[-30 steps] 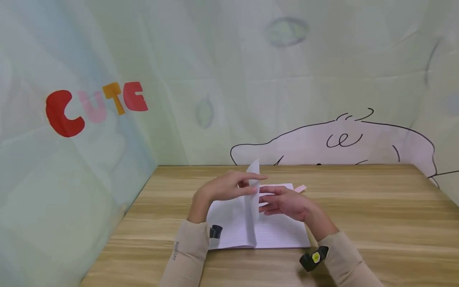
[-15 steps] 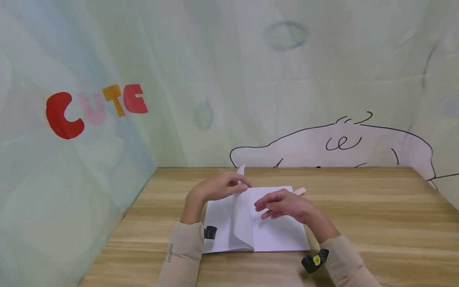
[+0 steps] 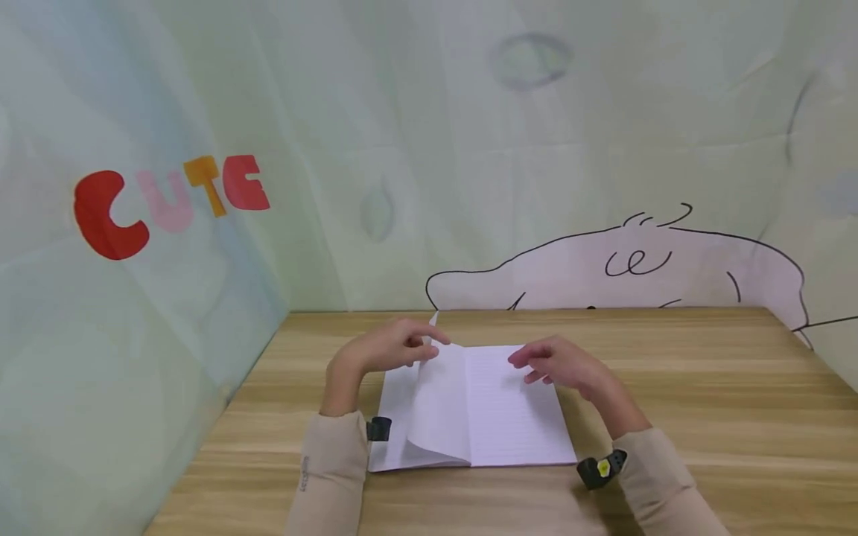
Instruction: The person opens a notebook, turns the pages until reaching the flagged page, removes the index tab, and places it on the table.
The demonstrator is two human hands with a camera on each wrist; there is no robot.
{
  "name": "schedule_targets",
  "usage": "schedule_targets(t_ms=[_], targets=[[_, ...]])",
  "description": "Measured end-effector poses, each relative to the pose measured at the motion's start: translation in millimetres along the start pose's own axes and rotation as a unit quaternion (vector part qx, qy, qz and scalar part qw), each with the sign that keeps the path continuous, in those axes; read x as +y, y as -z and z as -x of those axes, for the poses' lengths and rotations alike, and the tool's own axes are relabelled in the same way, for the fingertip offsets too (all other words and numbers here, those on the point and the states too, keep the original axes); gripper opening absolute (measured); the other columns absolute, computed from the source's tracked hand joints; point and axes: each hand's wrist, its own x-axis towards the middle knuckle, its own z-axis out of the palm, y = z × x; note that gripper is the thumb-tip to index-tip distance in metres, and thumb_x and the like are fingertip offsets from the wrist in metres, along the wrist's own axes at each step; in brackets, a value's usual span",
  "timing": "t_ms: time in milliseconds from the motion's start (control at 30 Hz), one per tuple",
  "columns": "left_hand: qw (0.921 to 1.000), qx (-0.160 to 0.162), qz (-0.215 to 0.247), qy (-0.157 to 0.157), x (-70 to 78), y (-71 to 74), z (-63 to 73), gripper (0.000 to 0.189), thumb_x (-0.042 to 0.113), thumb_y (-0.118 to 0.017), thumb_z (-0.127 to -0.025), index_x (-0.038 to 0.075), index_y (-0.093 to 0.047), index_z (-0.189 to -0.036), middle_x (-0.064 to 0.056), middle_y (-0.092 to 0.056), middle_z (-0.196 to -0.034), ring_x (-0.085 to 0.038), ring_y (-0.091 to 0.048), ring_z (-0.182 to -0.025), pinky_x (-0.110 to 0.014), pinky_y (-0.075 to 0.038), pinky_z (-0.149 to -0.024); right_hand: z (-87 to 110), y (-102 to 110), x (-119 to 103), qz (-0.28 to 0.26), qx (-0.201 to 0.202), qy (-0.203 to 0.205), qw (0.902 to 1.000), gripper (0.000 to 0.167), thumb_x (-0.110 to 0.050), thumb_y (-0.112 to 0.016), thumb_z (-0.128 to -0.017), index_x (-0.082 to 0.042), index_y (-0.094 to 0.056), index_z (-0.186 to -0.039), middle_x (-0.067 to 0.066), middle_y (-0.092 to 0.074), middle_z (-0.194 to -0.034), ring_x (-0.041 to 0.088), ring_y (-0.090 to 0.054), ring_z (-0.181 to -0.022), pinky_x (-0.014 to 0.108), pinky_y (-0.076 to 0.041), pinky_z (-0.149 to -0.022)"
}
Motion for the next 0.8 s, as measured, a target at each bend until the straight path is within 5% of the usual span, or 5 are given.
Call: schedule_targets(t_ms=[100,300,567,700,800], targets=[[0.9998,-0.004,0.013,0.014,-5.1,1.5,6.3,0.03,0.019,-0.06,-0.101,0.016,-0.066,-0.13,-0.011,-0.063,-0.087,-0.034,-0.061,-0.078,-0.032,-0.047,-0.068,0.2,3,5,0.04,0.028,-0.008,0.9988,0.03,0.002,-0.049,-0.1,0.0,-0.067,-0.124,0.019,-0.064,-0.124,0.022,-0.068,-0.088,0.043,-0.051,-0.087],[0.9991,-0.008,0.001,0.04,-12.9,6.3,11.8,0.034,0.014,-0.058,-0.101,0.016,-0.064,-0.135,-0.007,-0.063,-0.1,-0.026,-0.061,-0.079,-0.033,-0.047,-0.071,-3.3,11,22,0.037,0.048,-0.034,0.9976,0.042,-0.002,-0.047,-0.102,0.001,-0.049,-0.144,0.024,-0.051,-0.137,0.022,-0.063,-0.078,0.039,-0.049,-0.084],[0.9953,-0.01,-0.032,0.091,-22.2,11.0,20.7,0.041,0.008,-0.059,-0.096,0.018,-0.066,-0.134,-0.005,-0.058,-0.091,-0.018,-0.058,-0.072,-0.032,-0.044,-0.069,-5.0,12,34,0.02,0.046,-0.066,0.9965,0.052,-0.008,-0.042,-0.103,0.006,-0.031,-0.152,0.017,-0.056,-0.09,0.02,-0.05,-0.062,0.034,-0.044,-0.065],[0.9913,-0.031,-0.025,0.126,-25.6,9.8,22.3,0.046,0.009,-0.063,-0.094,0.021,-0.063,-0.138,-0.005,-0.053,-0.09,-0.017,-0.053,-0.071,-0.03,-0.041,-0.067,-6.6,11,36,0.021,0.067,-0.064,0.9955,0.053,-0.01,-0.044,-0.102,0.009,-0.031,-0.15,0.022,-0.055,-0.099,0.02,-0.047,-0.065,0.033,-0.044,-0.063],[0.9869,-0.041,-0.013,0.155,-27.3,10.1,22.9,0.05,0.009,-0.065,-0.092,0.023,-0.061,-0.14,-0.005,-0.048,-0.081,-0.016,-0.047,-0.068,-0.029,-0.037,-0.064,-8.4,11,37,0.021,0.085,-0.072,0.9936,0.05,-0.012,-0.045,-0.103,0.008,-0.036,-0.148,0.024,-0.052,-0.121,0.023,-0.049,-0.073,0.034,-0.045,-0.066]])
